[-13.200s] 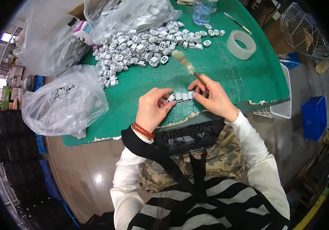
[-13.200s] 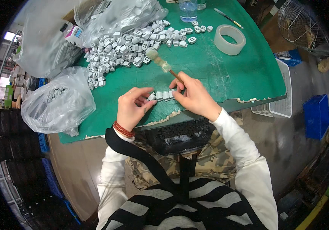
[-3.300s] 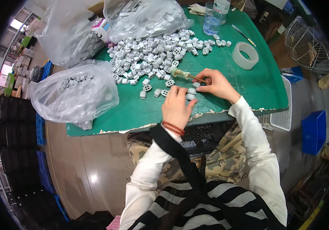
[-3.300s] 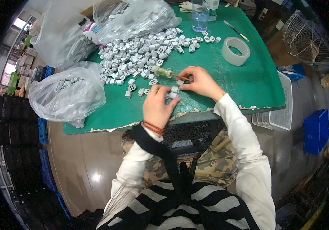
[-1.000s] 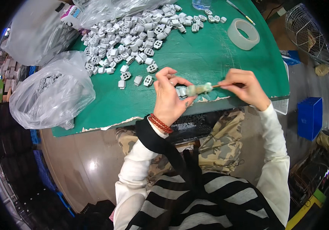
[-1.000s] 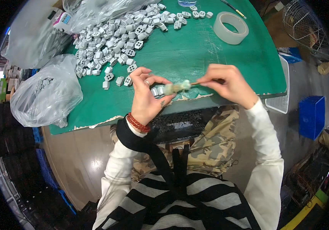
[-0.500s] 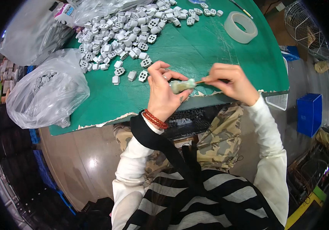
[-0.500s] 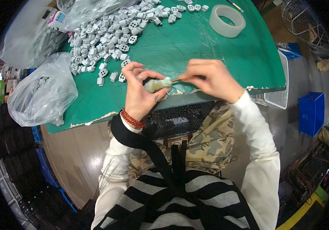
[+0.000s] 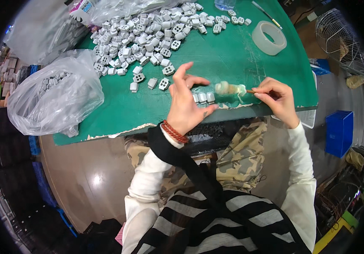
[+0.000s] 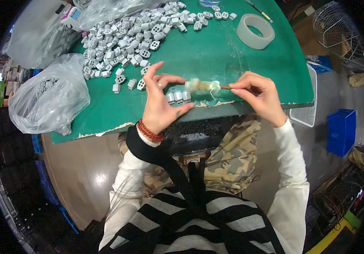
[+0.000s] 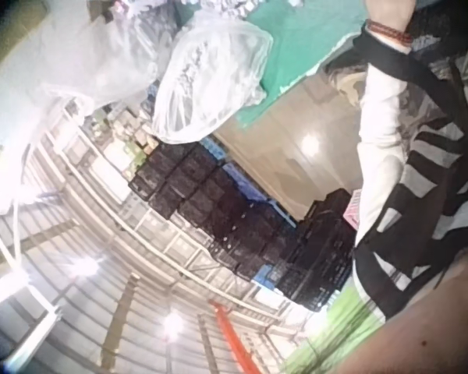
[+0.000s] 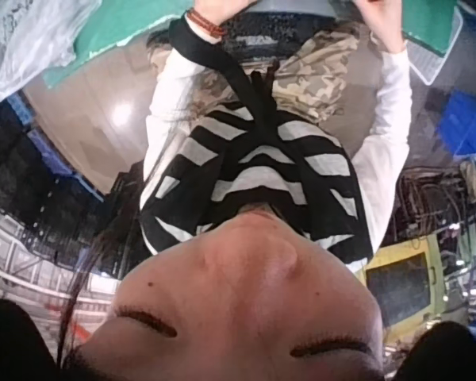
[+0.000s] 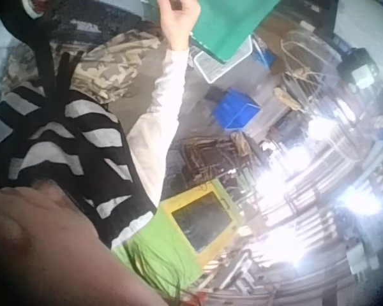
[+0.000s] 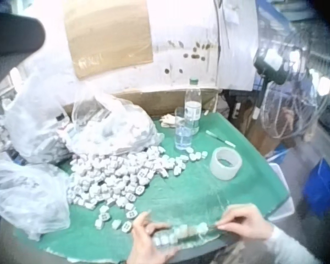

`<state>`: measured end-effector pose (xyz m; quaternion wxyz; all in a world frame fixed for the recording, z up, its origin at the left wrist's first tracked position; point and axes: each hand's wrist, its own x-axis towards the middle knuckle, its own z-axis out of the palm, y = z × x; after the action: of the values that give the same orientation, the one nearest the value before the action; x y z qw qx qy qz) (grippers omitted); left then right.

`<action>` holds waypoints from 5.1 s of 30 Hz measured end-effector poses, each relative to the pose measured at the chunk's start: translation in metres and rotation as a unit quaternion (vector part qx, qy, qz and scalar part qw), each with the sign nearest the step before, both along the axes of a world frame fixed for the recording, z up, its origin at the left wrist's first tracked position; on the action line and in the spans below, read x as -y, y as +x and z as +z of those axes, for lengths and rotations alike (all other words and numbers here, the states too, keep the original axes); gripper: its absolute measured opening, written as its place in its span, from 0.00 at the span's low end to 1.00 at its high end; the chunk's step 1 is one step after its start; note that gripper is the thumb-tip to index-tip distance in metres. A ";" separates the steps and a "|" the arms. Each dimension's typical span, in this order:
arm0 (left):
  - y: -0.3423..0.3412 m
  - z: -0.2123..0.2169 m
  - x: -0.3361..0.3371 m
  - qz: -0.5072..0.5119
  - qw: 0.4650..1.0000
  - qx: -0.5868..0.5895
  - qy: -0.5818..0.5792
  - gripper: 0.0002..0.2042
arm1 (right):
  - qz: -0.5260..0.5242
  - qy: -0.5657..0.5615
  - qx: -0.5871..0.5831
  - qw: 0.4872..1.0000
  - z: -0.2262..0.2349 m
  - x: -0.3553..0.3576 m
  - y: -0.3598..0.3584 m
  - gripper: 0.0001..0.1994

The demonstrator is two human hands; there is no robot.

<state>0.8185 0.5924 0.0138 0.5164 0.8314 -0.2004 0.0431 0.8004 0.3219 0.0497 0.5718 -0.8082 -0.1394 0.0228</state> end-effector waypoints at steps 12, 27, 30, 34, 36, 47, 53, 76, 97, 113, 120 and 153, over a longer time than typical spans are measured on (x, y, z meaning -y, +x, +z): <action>-0.012 0.002 -0.038 0.042 0.997 0.034 0.052 0.41 | 0.048 -0.101 0.064 0.992 -0.007 -0.025 0.004 0.05; -0.011 0.002 -0.036 0.064 0.997 -0.010 0.029 0.37 | 0.089 -0.153 0.179 0.968 -0.008 -0.080 0.021 0.05; -0.008 0.011 -0.036 0.063 0.996 -0.030 0.059 0.38 | 0.085 -0.148 0.149 0.974 -0.004 -0.061 0.018 0.04; -0.001 0.017 -0.035 0.027 0.995 -0.032 0.086 0.38 | 0.079 -0.180 0.169 0.966 0.000 -0.062 0.021 0.03; -0.001 0.015 -0.035 0.025 0.995 -0.021 0.094 0.38 | 0.081 -0.180 0.190 0.962 -0.006 -0.087 0.022 0.04; -0.015 0.009 -0.036 0.014 0.999 -0.017 0.037 0.41 | -0.060 -0.067 0.101 0.991 -0.032 -0.093 0.006 0.07; -0.039 0.017 -0.033 -0.029 0.991 0.054 0.120 0.30 | -0.040 -0.116 0.130 0.984 -0.022 -0.128 -0.021 0.08; -0.014 0.005 -0.087 0.113 0.981 0.086 0.129 0.16 | -0.123 -0.094 0.158 0.975 -0.035 -0.188 0.031 0.15; -0.038 0.013 -0.102 0.159 0.982 0.046 0.096 0.22 | -0.096 -0.018 0.064 0.993 -0.020 -0.159 0.041 0.16; -0.014 0.027 -0.061 0.004 0.969 0.174 0.178 0.26 | -0.137 -0.164 -0.061 0.975 -0.006 -0.114 0.003 0.10; -0.011 0.011 -0.051 -0.009 0.999 0.007 0.040 0.19 | -0.144 -0.082 -0.031 0.986 -0.019 -0.117 -0.001 0.11; -0.038 0.014 -0.092 0.159 0.971 0.106 0.142 0.20 | -0.082 -0.057 -0.054 0.993 -0.016 -0.134 0.007 0.14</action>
<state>0.7801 0.6841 0.0282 0.3553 0.9082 -0.1232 0.1835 0.8075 0.4561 0.0335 0.5316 -0.8457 -0.0395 0.0272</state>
